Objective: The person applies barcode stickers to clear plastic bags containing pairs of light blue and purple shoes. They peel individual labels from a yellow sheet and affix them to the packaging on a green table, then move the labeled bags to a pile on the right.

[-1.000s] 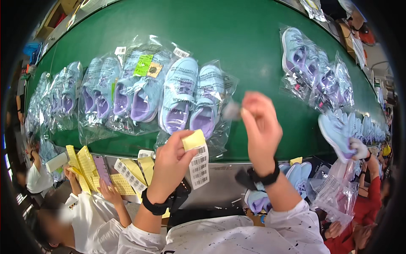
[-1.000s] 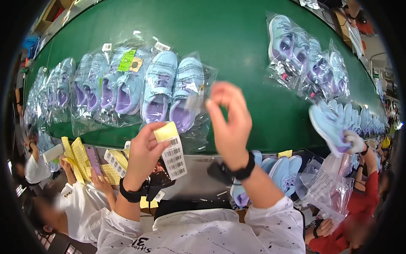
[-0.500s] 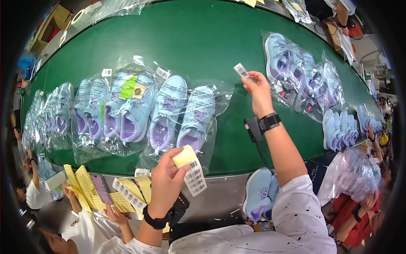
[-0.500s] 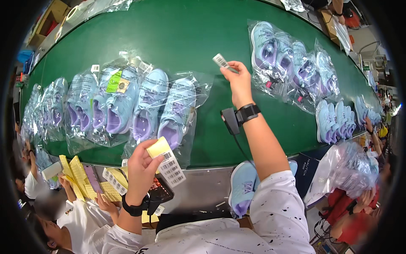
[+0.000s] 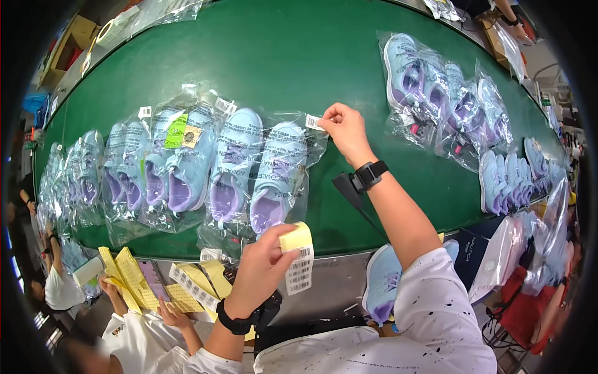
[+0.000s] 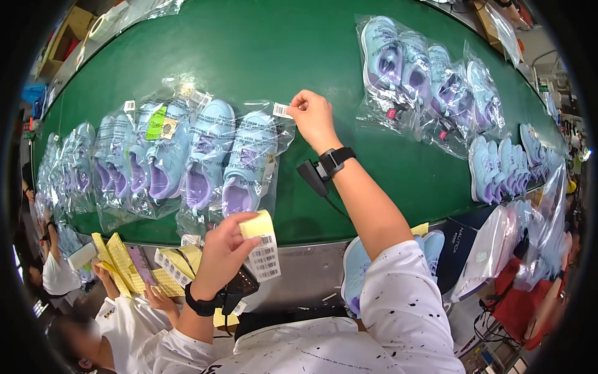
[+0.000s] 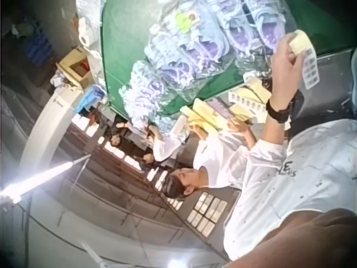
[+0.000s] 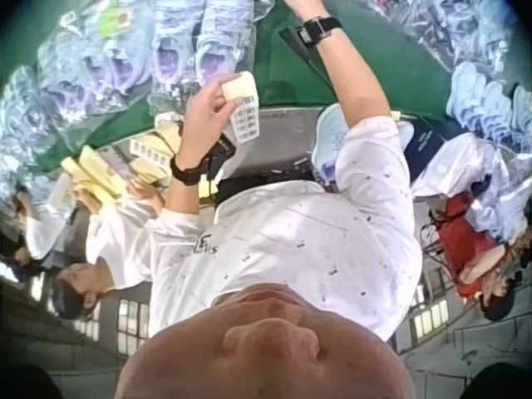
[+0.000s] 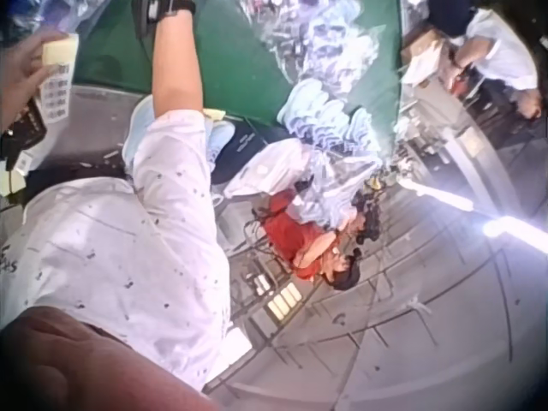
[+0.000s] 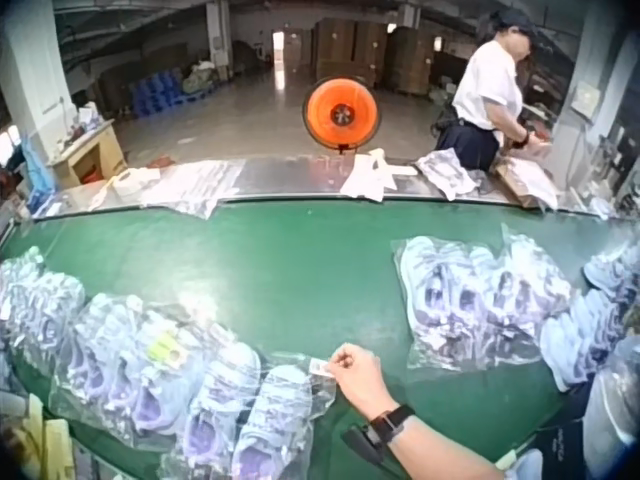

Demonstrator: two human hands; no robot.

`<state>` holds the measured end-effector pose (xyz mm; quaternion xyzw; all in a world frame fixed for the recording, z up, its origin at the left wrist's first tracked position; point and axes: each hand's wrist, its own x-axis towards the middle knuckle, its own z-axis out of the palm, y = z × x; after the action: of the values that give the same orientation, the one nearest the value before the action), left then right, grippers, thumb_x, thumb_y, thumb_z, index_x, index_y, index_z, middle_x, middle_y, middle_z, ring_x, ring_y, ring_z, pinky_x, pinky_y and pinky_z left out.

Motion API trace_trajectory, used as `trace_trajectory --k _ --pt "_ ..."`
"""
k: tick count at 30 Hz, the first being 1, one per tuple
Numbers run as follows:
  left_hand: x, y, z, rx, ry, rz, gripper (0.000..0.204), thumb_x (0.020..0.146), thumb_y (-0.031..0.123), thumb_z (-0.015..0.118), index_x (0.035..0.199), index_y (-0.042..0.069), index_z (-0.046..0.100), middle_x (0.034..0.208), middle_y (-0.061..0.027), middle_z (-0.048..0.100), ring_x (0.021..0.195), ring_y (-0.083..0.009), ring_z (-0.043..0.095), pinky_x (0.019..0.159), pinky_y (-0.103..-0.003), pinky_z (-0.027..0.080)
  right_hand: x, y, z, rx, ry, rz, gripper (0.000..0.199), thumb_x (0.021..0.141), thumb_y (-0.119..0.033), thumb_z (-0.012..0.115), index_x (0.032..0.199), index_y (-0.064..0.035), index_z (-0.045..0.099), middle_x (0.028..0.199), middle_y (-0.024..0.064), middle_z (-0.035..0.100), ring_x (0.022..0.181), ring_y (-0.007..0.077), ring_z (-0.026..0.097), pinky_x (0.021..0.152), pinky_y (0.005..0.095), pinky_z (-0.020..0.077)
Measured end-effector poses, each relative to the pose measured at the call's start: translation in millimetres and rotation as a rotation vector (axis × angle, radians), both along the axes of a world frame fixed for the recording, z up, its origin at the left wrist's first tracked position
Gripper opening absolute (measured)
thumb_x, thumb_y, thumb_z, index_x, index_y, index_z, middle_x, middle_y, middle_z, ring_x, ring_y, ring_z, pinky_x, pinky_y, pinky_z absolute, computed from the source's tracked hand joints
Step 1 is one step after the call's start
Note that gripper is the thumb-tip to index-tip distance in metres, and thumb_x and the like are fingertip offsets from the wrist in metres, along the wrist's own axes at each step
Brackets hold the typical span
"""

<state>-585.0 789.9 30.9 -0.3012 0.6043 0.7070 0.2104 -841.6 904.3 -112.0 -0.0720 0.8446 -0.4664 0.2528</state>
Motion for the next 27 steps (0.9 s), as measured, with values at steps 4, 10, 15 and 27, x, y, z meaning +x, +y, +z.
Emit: trace_trajectory --k 4,10,15,27 --pt "-7 -10 -13 -0.078 0.034 -0.478 0.033 0.087 0.001 0.068 0.118 0.001 0.058 0.092 -0.0106 0.071 0.081 -0.0146 0.070 0.072 -0.027 0.054 -15 5 4 0.040 0.180 0.112 0.022 0.082 -0.002 0.066 0.103 -0.0014 0.064 0.074 0.0128 0.069 0.067 0.0217 0.067 0.063 0.0341 0.0511" --pt "-19 -24 -72 -0.294 0.132 -0.429 0.035 0.082 -0.002 0.068 0.116 0.001 0.060 0.091 -0.0177 0.070 0.082 -0.0278 0.072 0.072 -0.036 0.056 -94 51 33 0.049 0.617 0.029 0.028 0.086 -0.007 0.063 0.114 -0.0023 0.064 0.089 0.0136 0.073 0.079 0.0270 0.070 0.072 0.0369 0.0536" --pt "-64 -36 -100 -0.459 0.194 -0.350 0.034 0.085 -0.001 0.067 0.118 0.000 0.058 0.095 -0.0192 0.071 0.085 -0.0248 0.072 0.073 -0.032 0.055 -156 129 52 0.549 0.646 0.157 0.041 0.079 -0.029 0.075 0.107 0.0001 0.069 0.093 0.0205 0.068 0.097 0.0334 0.066 0.084 0.0409 0.0508" --pt "-103 -43 -22 -0.078 0.229 0.064 0.043 0.088 -0.001 0.065 0.127 0.004 0.050 0.092 -0.0048 0.068 0.079 -0.0083 0.066 0.062 -0.024 0.053 -48 89 33 0.453 0.491 0.343 0.039 0.068 -0.020 0.083 0.098 -0.0011 0.065 0.115 0.0245 0.052 0.100 0.0427 0.058 0.089 0.0445 0.0498"
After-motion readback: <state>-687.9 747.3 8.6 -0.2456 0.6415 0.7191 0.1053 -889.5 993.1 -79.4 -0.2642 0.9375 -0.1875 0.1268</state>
